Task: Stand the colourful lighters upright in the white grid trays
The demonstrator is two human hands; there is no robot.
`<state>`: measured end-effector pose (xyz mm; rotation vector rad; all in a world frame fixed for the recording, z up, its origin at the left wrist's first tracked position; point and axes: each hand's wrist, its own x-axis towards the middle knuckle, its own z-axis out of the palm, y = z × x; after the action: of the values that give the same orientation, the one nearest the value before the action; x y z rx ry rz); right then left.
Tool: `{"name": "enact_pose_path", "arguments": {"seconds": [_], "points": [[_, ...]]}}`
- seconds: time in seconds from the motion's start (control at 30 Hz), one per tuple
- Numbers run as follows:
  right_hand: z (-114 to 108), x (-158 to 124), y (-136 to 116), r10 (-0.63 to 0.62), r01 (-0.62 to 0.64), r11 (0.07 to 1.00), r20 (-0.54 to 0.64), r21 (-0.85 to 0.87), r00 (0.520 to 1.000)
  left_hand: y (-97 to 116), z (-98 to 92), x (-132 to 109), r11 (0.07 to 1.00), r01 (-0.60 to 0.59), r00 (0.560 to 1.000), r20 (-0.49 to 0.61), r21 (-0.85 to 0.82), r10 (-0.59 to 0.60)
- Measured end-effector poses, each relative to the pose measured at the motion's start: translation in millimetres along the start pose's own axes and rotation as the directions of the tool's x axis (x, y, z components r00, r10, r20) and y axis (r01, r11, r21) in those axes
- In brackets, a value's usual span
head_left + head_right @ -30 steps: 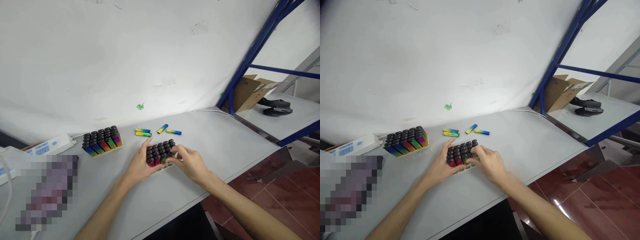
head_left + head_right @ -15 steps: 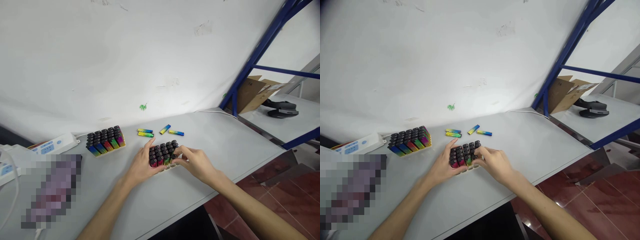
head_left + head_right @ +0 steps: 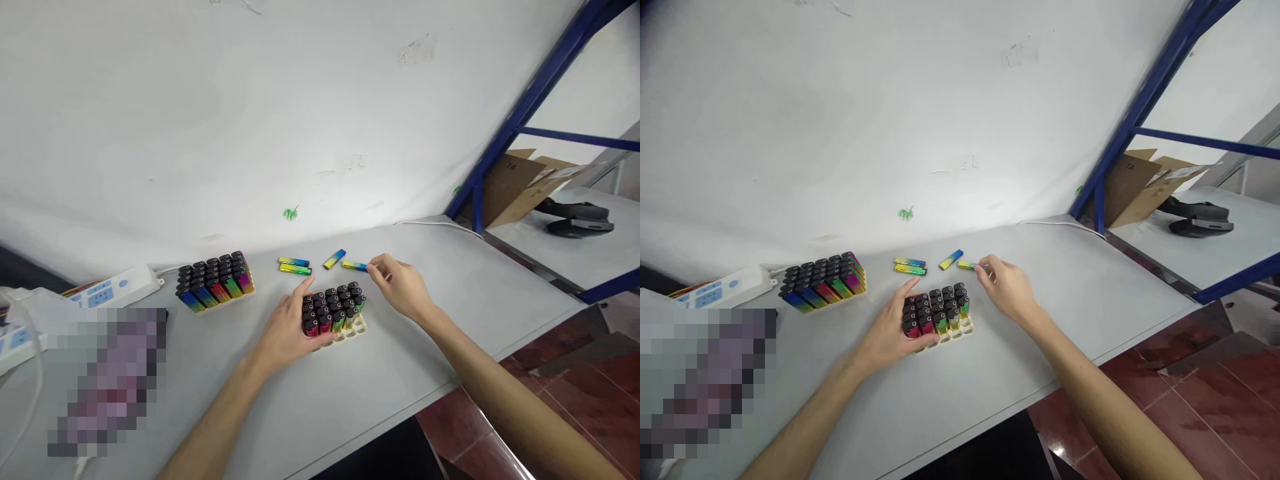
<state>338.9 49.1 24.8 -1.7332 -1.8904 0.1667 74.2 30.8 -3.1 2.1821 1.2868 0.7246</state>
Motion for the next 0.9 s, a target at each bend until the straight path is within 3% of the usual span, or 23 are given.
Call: {"name": "enact_pose_path", "arguments": {"seconds": [0.1, 0.17, 0.23, 0.3, 0.37, 0.43, 0.5, 0.57, 0.73, 0.9], "points": [[15.6, 24.9, 21.0, 0.004, 0.011, 0.977, 0.072, -0.211, 0.997, -0.4, -1.1, 0.6, 1.000, 0.019, 1.000, -0.002, 0.009, -0.019], [23.2, 34.4, 32.6, 0.027, 0.005, 0.969, 0.125, -0.246, 0.992, -0.9, -1.8, 0.9, 0.999, 0.029, 1.000, -0.002, 0.015, -0.029], [26.4, 38.1, 41.0, 0.016, -0.002, 0.993, 0.115, -0.121, 0.993, -1.4, -2.2, 1.2, 0.999, 0.037, 0.999, 0.004, 0.016, -0.037], [25.9, 38.4, 45.5, 0.021, -0.032, 0.984, 0.061, 0.178, 0.998, -1.7, -2.4, 1.4, 0.999, 0.041, 0.999, 0.010, 0.014, -0.041], [23.9, 37.6, 45.9, 0.093, -0.096, 0.832, 0.033, 0.547, 0.995, -1.9, -2.4, 1.7, 0.999, 0.040, 0.999, 0.013, 0.012, -0.040], [22.4, 36.7, 42.6, 0.187, -0.160, 0.560, 0.064, 0.813, 0.980, -2.4, -2.1, 2.1, 0.999, 0.042, 0.999, 0.019, 0.009, -0.042], [22.3, 35.4, 37.1, 0.250, -0.192, 0.335, 0.109, 0.923, 0.962, -3.4, -1.5, 2.6, 0.999, 0.044, 0.999, 0.026, 0.007, -0.045], [23.1, 33.0, 31.4, 0.276, -0.220, 0.224, 0.155, 0.949, 0.949, -4.6, -0.8, 3.0, 0.999, 0.041, 0.999, 0.028, 0.009, -0.041], [26.0, 25.3, 24.9, 0.251, -0.338, 0.190, 0.287, 0.922, 0.924, -6.8, 0.6, 2.9, 0.999, 0.036, 0.999, 0.017, 0.011, -0.036], [28.7, 19.9, 20.2, 0.221, -0.359, 0.318, 0.300, 0.878, 0.928, -6.0, 0.2, 2.1, 0.999, 0.043, 0.999, 0.016, 0.010, -0.043]]}}
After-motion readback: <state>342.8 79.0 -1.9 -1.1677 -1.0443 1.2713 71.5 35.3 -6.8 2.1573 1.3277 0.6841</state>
